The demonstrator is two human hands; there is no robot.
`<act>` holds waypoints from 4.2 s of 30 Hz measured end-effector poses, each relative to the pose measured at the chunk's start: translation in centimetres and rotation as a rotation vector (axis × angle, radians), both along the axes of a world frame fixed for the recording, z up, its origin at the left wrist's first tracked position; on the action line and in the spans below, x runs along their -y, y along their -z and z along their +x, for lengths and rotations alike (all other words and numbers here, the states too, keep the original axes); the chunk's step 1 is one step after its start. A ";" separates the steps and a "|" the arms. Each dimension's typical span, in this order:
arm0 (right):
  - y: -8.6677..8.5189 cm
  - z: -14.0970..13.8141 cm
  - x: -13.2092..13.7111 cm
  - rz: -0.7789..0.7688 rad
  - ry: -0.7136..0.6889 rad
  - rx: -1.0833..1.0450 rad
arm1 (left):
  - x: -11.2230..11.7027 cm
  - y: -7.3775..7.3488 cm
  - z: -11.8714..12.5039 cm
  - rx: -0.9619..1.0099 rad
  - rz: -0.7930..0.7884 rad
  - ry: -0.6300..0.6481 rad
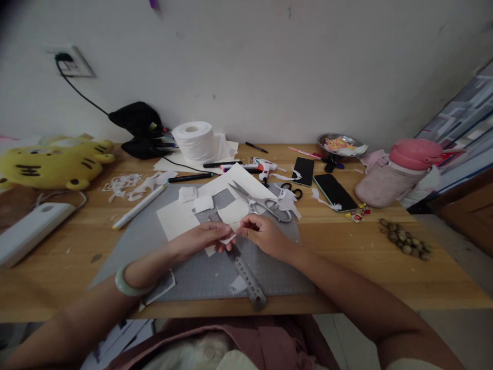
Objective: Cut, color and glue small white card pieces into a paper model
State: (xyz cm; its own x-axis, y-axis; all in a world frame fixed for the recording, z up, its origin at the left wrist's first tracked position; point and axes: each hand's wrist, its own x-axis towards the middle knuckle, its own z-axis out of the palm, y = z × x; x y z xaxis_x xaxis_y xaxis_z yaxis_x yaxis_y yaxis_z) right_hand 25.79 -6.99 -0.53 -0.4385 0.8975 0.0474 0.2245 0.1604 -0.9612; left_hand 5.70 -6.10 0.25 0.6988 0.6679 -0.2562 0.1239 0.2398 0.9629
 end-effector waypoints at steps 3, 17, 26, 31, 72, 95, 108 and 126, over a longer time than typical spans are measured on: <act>-0.1 0.0 0.1 0.016 -0.040 0.001 | 0.0 0.2 0.2 -0.006 -0.003 0.024; -0.3 -0.1 0.4 0.134 0.011 0.096 | -0.4 -0.3 -0.4 0.055 0.014 -0.121; 0.0 -0.7 0.7 0.110 0.028 0.021 | 0.0 0.4 0.2 0.067 0.204 -0.263; 0.3 -1.2 0.6 -0.190 0.017 -0.180 | 0.0 0.3 0.1 0.040 0.712 -0.239; -0.7 -1.1 0.9 -0.773 -0.103 -0.485 | 0.1 0.8 -0.8 -0.145 1.375 -0.083; -0.2 -1.1 0.6 -0.609 -0.068 -0.443 | 0.5 0.5 -0.5 -0.083 1.239 -0.046; 0.1 -1.2 0.9 -0.549 -0.070 -0.422 | 0.6 0.4 -0.4 -0.127 1.336 -0.056; -0.5 -2.2 1.7 -0.707 0.085 -0.379 | 0.4 0.2 -0.7 -0.374 1.941 0.105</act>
